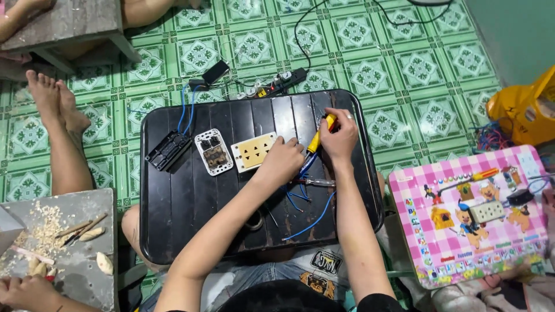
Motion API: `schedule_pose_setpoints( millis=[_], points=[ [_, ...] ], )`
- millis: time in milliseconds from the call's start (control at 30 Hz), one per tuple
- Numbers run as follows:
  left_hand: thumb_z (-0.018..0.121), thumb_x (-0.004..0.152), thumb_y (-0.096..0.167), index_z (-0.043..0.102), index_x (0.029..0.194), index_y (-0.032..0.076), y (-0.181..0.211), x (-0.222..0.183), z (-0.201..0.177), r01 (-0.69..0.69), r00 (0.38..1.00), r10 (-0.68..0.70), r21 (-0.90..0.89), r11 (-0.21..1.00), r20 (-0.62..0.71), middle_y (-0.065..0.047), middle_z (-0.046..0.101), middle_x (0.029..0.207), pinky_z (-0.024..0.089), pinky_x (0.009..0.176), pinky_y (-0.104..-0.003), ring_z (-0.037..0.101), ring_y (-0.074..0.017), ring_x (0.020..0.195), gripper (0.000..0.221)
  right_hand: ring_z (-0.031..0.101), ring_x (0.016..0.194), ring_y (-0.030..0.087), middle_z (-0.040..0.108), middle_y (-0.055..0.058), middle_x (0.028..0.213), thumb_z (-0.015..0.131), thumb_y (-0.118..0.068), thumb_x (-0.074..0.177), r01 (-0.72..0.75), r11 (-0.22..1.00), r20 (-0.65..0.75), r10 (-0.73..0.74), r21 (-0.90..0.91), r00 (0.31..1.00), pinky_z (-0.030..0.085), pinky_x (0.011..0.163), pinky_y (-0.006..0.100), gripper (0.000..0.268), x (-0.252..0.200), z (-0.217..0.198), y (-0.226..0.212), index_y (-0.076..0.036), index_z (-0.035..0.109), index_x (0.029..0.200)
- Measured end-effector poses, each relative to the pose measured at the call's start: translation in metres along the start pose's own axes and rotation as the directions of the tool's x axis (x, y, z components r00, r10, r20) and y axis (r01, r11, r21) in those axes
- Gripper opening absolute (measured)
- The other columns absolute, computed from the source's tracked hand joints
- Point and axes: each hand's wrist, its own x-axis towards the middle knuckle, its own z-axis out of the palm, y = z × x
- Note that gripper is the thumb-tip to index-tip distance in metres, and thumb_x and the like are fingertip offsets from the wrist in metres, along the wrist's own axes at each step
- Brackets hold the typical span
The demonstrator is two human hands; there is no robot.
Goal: Assembling and wiring an electrical socket component using a screwdriver and electrical tape.
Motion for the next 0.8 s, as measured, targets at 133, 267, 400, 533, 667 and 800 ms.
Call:
schedule_pose_setpoints(
  millis=[133,267,400,533,667,800],
  points=[
    [0.076,0.076,0.017,0.077,0.083,0.010,-0.008,-0.005,-0.027,0.008,1.000,-0.009,-0.107,0.994,-0.006,-0.007,0.073,0.084,0.048,0.072,-0.044,0.066,-0.0285,0.088,0.010,0.066,0.070,0.026,0.072,0.007,0.099,0.076,-0.011,0.079,-0.002,1.000,-0.018,0.002,-0.011,1.000,0.052,0.069,0.040,0.034,0.002,-0.003,-0.007,-0.012,0.077,0.113],
    [0.073,0.081,0.010,0.070,0.084,0.003,-0.022,-0.032,-0.077,0.013,0.985,-0.108,-0.571,0.821,-0.133,-0.016,0.071,0.078,0.053,0.075,-0.046,0.067,-0.0365,0.084,0.008,0.062,0.059,0.028,0.075,0.013,0.100,0.079,-0.014,0.080,0.018,1.000,-0.011,-0.018,-0.006,1.000,0.049,0.063,0.040,0.045,0.003,-0.006,-0.009,-0.009,0.073,0.124],
    [0.080,0.077,0.006,0.072,0.086,0.011,-0.055,-0.069,-0.069,-0.091,0.872,-0.293,-0.718,0.690,-0.393,-0.009,0.071,0.076,0.055,0.074,-0.042,0.068,-0.0330,0.077,0.013,0.060,0.056,0.024,0.078,0.006,0.096,0.084,-0.016,0.078,0.064,0.997,-0.047,-0.066,-0.049,0.997,0.048,0.062,0.034,0.045,0.003,-0.002,0.006,-0.013,0.075,0.122],
    [0.081,0.076,0.002,0.075,0.087,0.013,-0.069,-0.112,-0.087,-0.004,0.773,-0.462,-0.732,0.681,-0.434,-0.006,0.072,0.075,0.056,0.071,-0.038,0.067,-0.0283,0.072,0.017,0.059,0.056,0.026,0.078,0.007,0.096,0.084,-0.015,0.079,0.070,0.996,-0.047,-0.073,-0.053,0.996,0.048,0.063,0.036,0.042,0.003,-0.002,0.007,-0.011,0.076,0.120],
    [0.082,0.074,-0.003,0.079,0.093,0.015,-0.084,-0.139,-0.073,0.095,0.618,-0.635,-0.758,0.646,-0.463,0.001,0.077,0.078,0.056,0.070,-0.030,0.071,-0.0181,0.068,0.026,0.058,0.054,0.023,0.078,0.007,0.097,0.084,-0.013,0.079,0.044,0.998,-0.035,-0.045,-0.046,0.998,0.047,0.062,0.034,0.041,0.004,-0.003,0.007,-0.009,0.076,0.118],
    [0.084,0.075,-0.005,0.081,0.090,0.014,-0.092,-0.142,-0.065,0.104,0.529,-0.635,-0.699,0.707,-0.563,-0.001,0.077,0.078,0.056,0.065,-0.030,0.068,-0.0192,0.065,0.024,0.057,0.052,0.020,0.077,0.010,0.101,0.083,-0.010,0.082,0.037,0.999,-0.019,-0.038,-0.025,0.999,0.046,0.058,0.031,0.038,0.006,-0.003,0.010,-0.006,0.076,0.119]
  ],
)
